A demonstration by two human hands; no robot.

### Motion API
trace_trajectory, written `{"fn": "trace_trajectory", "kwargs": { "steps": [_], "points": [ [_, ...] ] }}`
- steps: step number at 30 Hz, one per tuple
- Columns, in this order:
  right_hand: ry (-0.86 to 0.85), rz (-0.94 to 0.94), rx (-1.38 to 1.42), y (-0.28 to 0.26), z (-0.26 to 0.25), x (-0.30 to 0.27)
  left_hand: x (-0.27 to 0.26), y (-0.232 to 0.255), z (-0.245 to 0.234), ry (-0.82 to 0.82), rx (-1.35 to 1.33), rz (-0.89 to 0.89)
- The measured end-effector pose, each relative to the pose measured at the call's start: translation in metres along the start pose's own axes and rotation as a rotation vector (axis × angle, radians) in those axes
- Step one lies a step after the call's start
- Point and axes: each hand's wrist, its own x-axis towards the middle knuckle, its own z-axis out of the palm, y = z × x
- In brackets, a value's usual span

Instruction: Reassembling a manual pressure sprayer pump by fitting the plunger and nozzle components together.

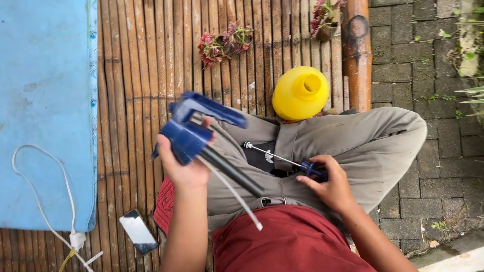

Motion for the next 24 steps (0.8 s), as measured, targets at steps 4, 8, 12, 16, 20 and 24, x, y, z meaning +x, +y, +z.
{"fn": "trace_trajectory", "kwargs": {
  "steps": [4,8,12,16,20,24],
  "points": [
    [-0.011,-0.123,-0.037,-0.008,0.008,0.003,0.024,-0.005,-0.041,0.064,-0.093,-0.138],
    [-0.072,-0.245,-0.325,0.001,0.015,0.005,0.025,-0.015,-0.056,-0.034,0.000,-0.083],
    [-0.078,-0.189,-0.396,-0.023,0.006,0.013,0.017,-0.010,-0.045,-0.448,0.481,0.283],
    [0.057,-0.420,-0.128,-0.047,-0.020,0.022,-0.005,-0.001,-0.006,-0.848,0.687,0.535],
    [0.119,-0.555,0.141,-0.101,-0.056,0.008,-0.041,0.000,0.044,-1.017,1.035,0.720],
    [-0.177,-0.760,0.133,-0.167,-0.091,-0.006,-0.060,-0.003,0.057,-1.139,1.367,0.753]
  ]
}}
